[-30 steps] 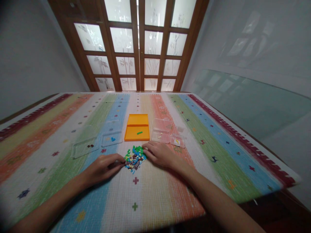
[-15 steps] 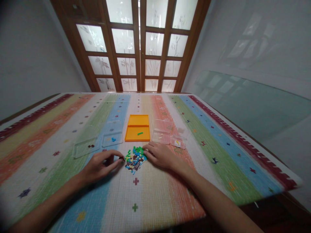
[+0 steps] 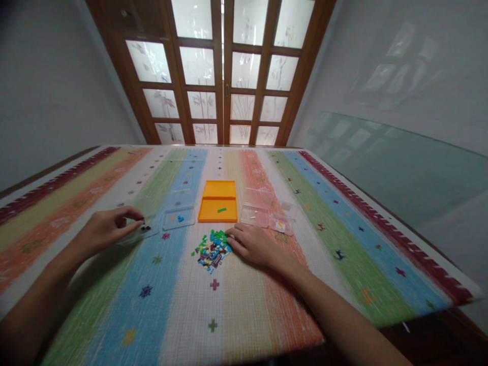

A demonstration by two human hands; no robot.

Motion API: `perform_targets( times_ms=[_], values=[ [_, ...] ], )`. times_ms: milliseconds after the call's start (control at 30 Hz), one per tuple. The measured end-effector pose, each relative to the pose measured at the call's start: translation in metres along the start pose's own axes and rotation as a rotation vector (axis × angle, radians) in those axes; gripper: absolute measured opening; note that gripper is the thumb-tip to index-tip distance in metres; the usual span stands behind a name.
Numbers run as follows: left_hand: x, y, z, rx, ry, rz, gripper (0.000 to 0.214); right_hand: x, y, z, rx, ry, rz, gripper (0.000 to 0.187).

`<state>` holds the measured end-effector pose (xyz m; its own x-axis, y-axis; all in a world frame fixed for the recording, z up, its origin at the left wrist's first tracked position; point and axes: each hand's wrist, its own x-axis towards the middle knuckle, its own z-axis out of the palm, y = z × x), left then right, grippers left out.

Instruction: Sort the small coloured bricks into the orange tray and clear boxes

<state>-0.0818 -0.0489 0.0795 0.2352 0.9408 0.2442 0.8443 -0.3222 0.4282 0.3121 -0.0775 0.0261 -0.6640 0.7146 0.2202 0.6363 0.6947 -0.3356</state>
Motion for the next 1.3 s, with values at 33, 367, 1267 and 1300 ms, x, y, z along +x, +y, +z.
perform_targets(
  times_ms=[33,367,1267,1300],
  values=[
    [0.001,-0.003,0.000,0.018,-0.029,-0.002,0.027,0.000,0.000,0.000,0.000,0.000,-0.002,0.026],
    [0.000,-0.018,-0.003,0.039,-0.179,-0.008,0.026,-0.001,-0.001,-0.002,-0.001,-0.008,-0.003,0.025],
    [-0.001,-0.030,0.000,0.179,-0.225,-0.086,0.023,0.000,0.001,-0.001,0.004,-0.019,0.004,0.024],
    [-0.001,-0.030,0.000,0.188,-0.225,-0.086,0.023,0.000,0.001,-0.001,0.005,-0.020,0.004,0.024]
  ],
)
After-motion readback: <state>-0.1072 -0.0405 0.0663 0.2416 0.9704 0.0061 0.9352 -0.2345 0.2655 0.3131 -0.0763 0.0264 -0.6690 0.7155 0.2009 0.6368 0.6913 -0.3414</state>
